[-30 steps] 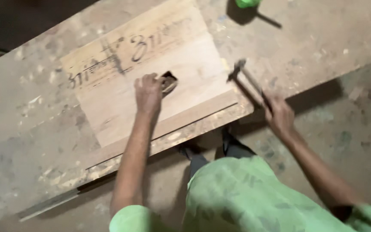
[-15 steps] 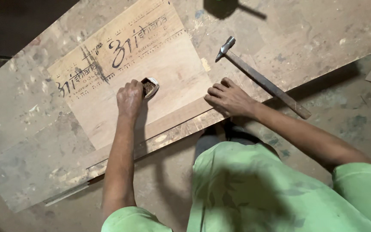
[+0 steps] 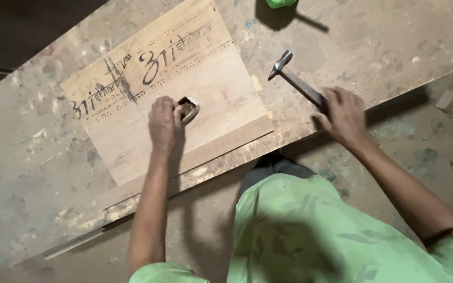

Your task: The person applies glue from a container onto a strip of wood using a small applicator, positions the strip on a larger plywood board, and nails it down using a hammer and nails.

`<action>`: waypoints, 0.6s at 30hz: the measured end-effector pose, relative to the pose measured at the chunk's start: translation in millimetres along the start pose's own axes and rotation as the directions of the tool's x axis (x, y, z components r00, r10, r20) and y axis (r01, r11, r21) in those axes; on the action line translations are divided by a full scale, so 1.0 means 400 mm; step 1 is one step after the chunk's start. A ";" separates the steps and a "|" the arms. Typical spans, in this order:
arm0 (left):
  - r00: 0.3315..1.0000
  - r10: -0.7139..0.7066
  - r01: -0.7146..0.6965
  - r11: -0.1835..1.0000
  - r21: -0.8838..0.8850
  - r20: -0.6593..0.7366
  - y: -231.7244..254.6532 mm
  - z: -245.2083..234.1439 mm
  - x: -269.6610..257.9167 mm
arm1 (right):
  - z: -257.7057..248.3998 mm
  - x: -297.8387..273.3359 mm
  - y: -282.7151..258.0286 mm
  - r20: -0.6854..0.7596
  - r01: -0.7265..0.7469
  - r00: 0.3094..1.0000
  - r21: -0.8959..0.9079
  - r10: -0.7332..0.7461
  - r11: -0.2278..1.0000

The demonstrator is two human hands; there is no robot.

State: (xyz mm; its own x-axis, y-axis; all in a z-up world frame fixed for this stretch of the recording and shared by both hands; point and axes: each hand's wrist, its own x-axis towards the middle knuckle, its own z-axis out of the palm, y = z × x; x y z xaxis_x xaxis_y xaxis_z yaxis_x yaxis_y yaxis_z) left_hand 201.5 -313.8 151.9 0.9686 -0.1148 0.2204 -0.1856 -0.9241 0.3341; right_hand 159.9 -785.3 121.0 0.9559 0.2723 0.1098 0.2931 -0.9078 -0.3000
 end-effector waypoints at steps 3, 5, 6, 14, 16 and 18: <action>0.986 -0.157 0.167 0.925 -0.341 0.057 0.134 -0.011 -0.013 | 0.006 -0.099 0.021 0.065 -0.210 0.975 -0.055 0.213 0.976; 0.892 -0.324 0.446 0.742 -0.500 0.314 0.217 0.008 -0.001 | 0.029 -0.137 0.030 0.064 -0.283 0.956 -0.057 0.287 0.957; 0.769 -0.396 0.634 0.574 -0.518 0.501 0.250 0.024 0.003 | 0.043 -0.156 0.031 0.033 -0.279 0.959 -0.052 0.281 0.959; 0.803 -0.356 0.592 0.385 -0.708 0.479 0.304 0.162 -0.016 | 0.103 -0.227 -0.007 0.071 -0.417 0.902 0.406 0.427 0.813; 0.820 -0.344 0.564 0.345 -0.750 0.458 0.309 0.191 -0.049 | 0.089 -0.255 -0.034 0.091 -0.390 0.905 0.568 0.416 0.724; 0.832 -0.337 0.540 0.307 -0.784 0.441 0.319 0.217 -0.086 | 0.068 -0.290 -0.063 0.240 -0.524 0.822 0.672 0.516 0.523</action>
State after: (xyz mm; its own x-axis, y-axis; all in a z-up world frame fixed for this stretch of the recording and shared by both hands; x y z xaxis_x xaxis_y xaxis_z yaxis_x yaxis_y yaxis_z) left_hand 158.9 -459.4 107.6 0.9411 0.0549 -0.3337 0.3367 -0.0596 0.9397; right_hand 42.2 -785.2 90.0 0.9417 -0.1681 -0.2915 -0.3355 -0.4031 -0.8515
